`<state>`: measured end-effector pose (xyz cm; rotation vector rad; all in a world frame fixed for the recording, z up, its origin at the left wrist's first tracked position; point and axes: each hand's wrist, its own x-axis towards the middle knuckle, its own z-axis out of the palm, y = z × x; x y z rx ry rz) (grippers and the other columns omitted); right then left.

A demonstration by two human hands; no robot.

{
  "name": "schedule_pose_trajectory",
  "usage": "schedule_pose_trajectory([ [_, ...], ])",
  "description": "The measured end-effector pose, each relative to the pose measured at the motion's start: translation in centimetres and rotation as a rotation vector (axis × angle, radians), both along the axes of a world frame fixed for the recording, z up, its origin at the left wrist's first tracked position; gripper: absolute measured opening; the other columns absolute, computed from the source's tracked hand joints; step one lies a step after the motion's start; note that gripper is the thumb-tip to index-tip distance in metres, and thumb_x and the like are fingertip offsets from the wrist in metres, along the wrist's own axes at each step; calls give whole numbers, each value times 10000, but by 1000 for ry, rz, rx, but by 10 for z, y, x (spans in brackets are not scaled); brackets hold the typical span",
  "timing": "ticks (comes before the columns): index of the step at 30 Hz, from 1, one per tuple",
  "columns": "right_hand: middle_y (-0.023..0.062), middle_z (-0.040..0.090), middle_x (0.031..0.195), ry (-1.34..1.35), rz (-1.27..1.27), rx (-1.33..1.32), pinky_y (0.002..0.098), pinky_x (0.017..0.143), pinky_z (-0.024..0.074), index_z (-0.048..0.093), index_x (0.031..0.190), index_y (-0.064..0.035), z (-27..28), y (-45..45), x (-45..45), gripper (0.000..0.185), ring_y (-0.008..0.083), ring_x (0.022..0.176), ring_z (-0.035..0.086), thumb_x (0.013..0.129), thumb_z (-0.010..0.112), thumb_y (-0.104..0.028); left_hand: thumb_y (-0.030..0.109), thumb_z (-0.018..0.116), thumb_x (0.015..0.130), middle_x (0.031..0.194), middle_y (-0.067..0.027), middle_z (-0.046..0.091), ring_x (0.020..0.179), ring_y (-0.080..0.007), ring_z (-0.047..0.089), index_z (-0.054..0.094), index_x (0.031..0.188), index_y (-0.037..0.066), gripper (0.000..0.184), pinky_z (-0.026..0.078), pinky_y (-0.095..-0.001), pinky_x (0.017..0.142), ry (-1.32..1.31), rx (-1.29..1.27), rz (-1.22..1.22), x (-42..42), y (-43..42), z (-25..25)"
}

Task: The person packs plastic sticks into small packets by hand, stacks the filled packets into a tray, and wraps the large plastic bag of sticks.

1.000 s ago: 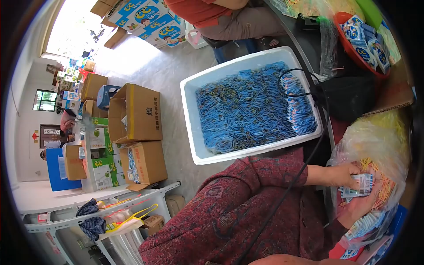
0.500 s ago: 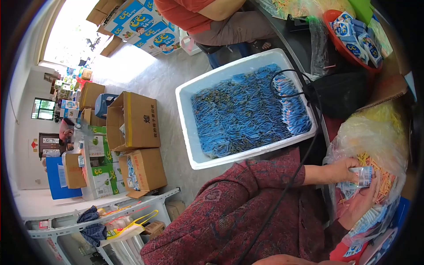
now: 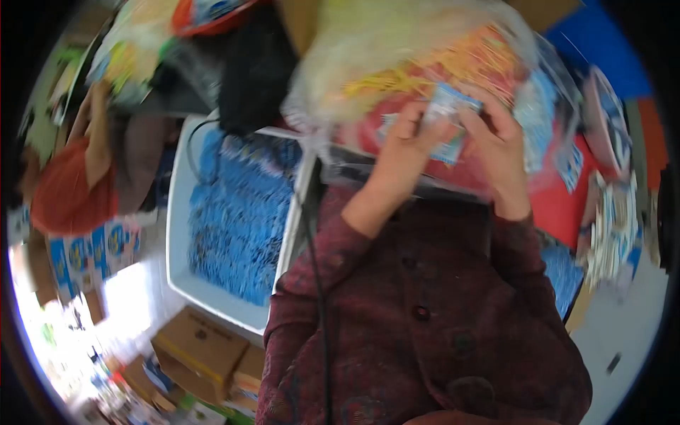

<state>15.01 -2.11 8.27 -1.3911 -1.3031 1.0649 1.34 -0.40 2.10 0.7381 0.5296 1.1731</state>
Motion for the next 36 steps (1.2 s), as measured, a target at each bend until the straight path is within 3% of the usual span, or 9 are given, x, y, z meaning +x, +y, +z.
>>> schedule_pose_trajectory([
  [9,3,618,1034,194,-81,272,189,629,472,581,1173,-33,-23,-23,20,294,41,795,565,881,614,-23,99,548,952,844,-22,630,773,-68,569,589,975,-5,115,453,-199,713,174,75,-3,19,-9,4],
  [13,1,623,989,-264,-65,54,195,664,477,575,1144,-17,-20,-36,25,267,39,843,566,882,623,-32,114,548,956,857,-26,639,779,-67,571,593,959,-7,129,449,-196,706,170,171,-101,22,-17,-14],
  [17,5,625,993,-169,-102,-37,193,711,477,565,1155,-7,-31,-42,12,283,36,875,561,880,627,-35,105,542,955,875,-31,646,793,-64,573,594,963,-3,120,449,-199,711,246,118,-44,13,-22,-9],
  [22,11,627,1019,62,-220,230,203,763,474,587,1154,-8,-36,-52,26,272,40,891,556,887,620,-41,93,556,942,871,-24,646,781,-59,564,604,954,5,101,453,-207,711,312,111,-65,28,-29,12],
  [25,15,628,1037,195,-268,249,212,784,471,597,1155,-10,-31,-59,49,256,52,900,562,906,601,-70,94,597,913,874,-11,649,771,-54,562,613,936,10,89,460,-220,706,455,201,-259,46,-27,6],
  [28,13,632,1055,79,-238,124,244,788,478,601,1161,-13,-30,-77,97,251,78,907,573,935,562,-116,100,625,893,864,-9,653,768,-47,565,618,930,28,81,461,-221,698,471,245,-306,75,-25,-8],
  [31,48,647,1026,-54,-504,151,265,783,481,594,1182,-23,-45,-80,143,280,126,890,598,935,549,-148,97,656,860,872,-22,656,774,-63,578,622,928,45,92,467,-237,702,567,280,-355,103,-22,-8],
  [34,109,654,977,-672,-518,150,277,773,484,590,1181,-15,-58,-74,175,314,176,879,614,891,608,-133,86,688,816,898,-50,658,787,-102,600,625,928,59,131,478,-268,717,715,336,-392,127,-17,-7],
  [36,124,650,970,-721,-515,157,278,770,485,593,1173,-13,-55,-72,179,320,185,877,618,875,626,-127,89,709,768,1011,-104,633,852,-193,601,627,926,67,179,478,-324,761,883,756,-225,137,-12,-15],
])
